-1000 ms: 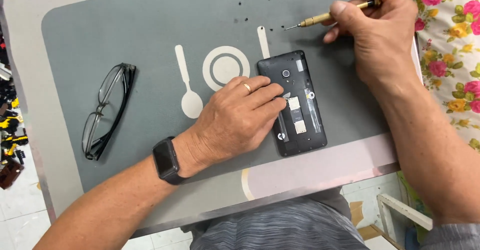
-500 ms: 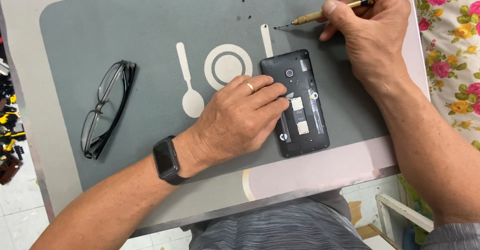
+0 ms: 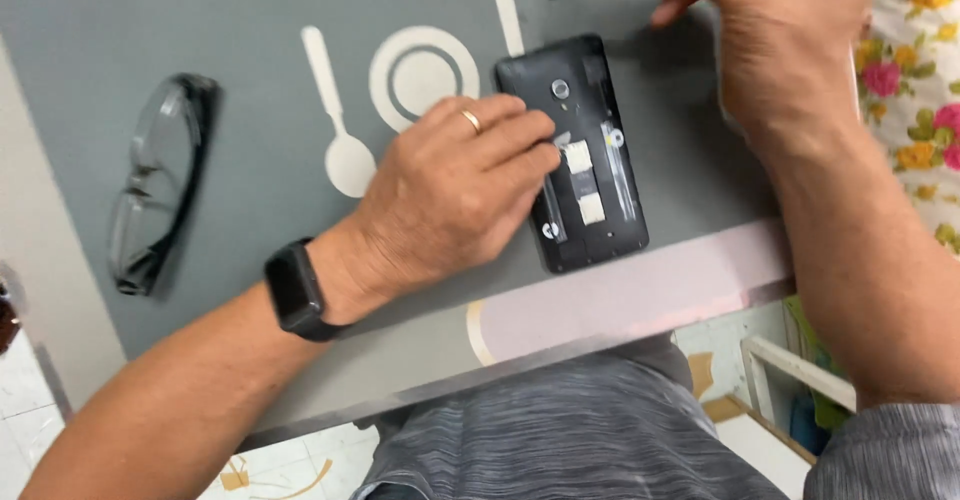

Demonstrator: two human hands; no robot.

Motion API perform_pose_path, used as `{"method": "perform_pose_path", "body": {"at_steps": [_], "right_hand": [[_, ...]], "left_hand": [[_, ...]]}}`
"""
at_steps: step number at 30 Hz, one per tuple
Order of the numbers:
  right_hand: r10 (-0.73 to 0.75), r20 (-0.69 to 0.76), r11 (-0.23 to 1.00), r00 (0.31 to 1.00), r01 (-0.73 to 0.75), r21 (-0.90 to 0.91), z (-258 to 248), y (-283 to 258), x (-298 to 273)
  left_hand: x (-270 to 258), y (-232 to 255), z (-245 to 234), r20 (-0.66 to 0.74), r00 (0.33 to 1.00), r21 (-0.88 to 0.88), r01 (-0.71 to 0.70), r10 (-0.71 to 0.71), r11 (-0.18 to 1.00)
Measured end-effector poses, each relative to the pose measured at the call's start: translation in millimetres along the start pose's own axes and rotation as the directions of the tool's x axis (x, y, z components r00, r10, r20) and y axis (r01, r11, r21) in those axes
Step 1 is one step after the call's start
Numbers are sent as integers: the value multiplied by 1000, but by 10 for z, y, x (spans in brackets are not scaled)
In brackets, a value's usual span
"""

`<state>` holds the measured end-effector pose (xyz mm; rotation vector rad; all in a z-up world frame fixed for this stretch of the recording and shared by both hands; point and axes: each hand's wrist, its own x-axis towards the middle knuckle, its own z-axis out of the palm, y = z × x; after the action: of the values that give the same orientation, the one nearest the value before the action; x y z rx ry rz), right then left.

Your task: Disassembling a smartphone by removing internal screws with a precision screwdriver on a repair mat.

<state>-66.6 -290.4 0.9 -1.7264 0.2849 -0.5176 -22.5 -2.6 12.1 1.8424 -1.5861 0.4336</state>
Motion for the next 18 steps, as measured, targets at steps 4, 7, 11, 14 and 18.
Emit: {"method": "perform_pose_path", "body": {"at_steps": [4, 7, 11, 14, 18], "right_hand": [[-66, 32, 997, 997, 67, -42, -410, -112, -392], [43, -19, 962, 999, -47, -269, -500, -511, -773], [147, -67, 855, 987, -161, -493, -337, -1085, -1233], [107, 78, 892, 991, -61, -448, -657, -903, -1431], [-56, 449, 863, 892, 270, -428, -752, -949, -1405]], "left_hand": [[-19, 4, 10, 10, 1000, 20, 0, 0, 1000], [-19, -1, 11, 7, 1000, 56, 8, -9, 998], [-27, -3, 13, 12, 1000, 62, -3, 2, 998], [-38, -6, 21, 16, 1000, 70, -9, 8, 997], [-51, -7, 30, 24, 1000, 85, -12, 10, 996]]}}
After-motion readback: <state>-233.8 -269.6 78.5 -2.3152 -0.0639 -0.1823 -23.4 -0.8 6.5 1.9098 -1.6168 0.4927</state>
